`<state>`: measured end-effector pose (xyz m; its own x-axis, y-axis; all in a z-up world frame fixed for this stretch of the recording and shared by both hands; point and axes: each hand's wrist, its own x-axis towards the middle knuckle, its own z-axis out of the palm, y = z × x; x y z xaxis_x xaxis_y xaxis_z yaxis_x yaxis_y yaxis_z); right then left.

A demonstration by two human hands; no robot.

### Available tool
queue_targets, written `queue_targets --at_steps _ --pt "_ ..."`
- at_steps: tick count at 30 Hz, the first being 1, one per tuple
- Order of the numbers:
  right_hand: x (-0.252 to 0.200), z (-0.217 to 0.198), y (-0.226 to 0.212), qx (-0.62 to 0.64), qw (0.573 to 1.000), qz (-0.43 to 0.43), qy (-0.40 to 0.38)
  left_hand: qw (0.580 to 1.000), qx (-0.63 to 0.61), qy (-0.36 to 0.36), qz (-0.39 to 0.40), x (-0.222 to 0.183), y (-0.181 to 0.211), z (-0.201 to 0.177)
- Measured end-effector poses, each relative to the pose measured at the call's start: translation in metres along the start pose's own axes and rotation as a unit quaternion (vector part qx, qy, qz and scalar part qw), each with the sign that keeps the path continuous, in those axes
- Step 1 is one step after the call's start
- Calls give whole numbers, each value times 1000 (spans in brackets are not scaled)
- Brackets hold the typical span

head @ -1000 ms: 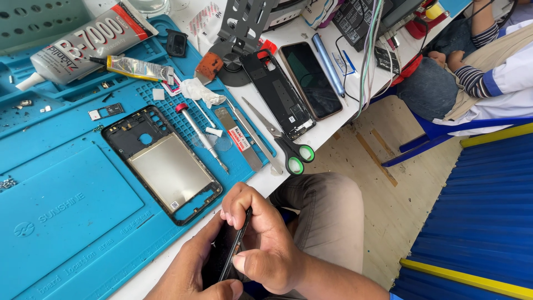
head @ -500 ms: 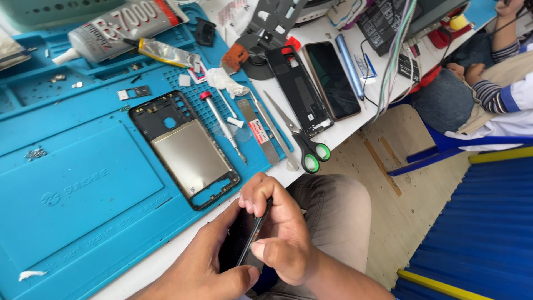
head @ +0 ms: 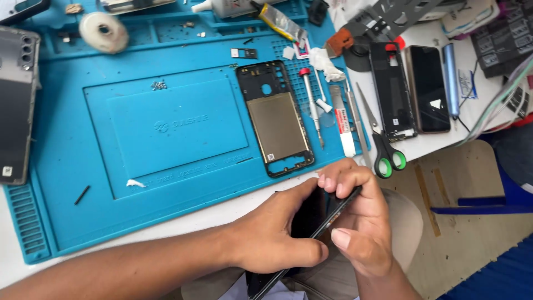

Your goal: Disassembling a smartphone by prying off the back cover and inspecting internal parts

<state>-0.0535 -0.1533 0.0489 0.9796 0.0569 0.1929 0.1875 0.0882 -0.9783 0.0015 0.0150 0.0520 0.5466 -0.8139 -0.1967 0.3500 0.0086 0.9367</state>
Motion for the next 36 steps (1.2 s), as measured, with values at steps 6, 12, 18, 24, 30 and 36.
queue_targets --at_steps 6,12,18,24,30,36 --pt "-2 -7 4 -1 1000 13 -6 1000 -15 -17 -13 1 1 -3" --pt "-1 -13 3 -14 999 36 -7 1000 -18 -22 13 4 -7 -5" --pt "2 -13 -7 -12 997 78 -7 998 -48 -44 25 5 -10 -7" --pt "-2 -21 -9 32 992 126 -4 993 -97 -63 -5 5 -13 -9" --pt "-2 -23 -11 15 993 120 12 979 -167 -117 13 6 -20 -11" --pt "-4 -24 -13 26 991 132 12 976 -176 -127 -13 6 -20 -12"
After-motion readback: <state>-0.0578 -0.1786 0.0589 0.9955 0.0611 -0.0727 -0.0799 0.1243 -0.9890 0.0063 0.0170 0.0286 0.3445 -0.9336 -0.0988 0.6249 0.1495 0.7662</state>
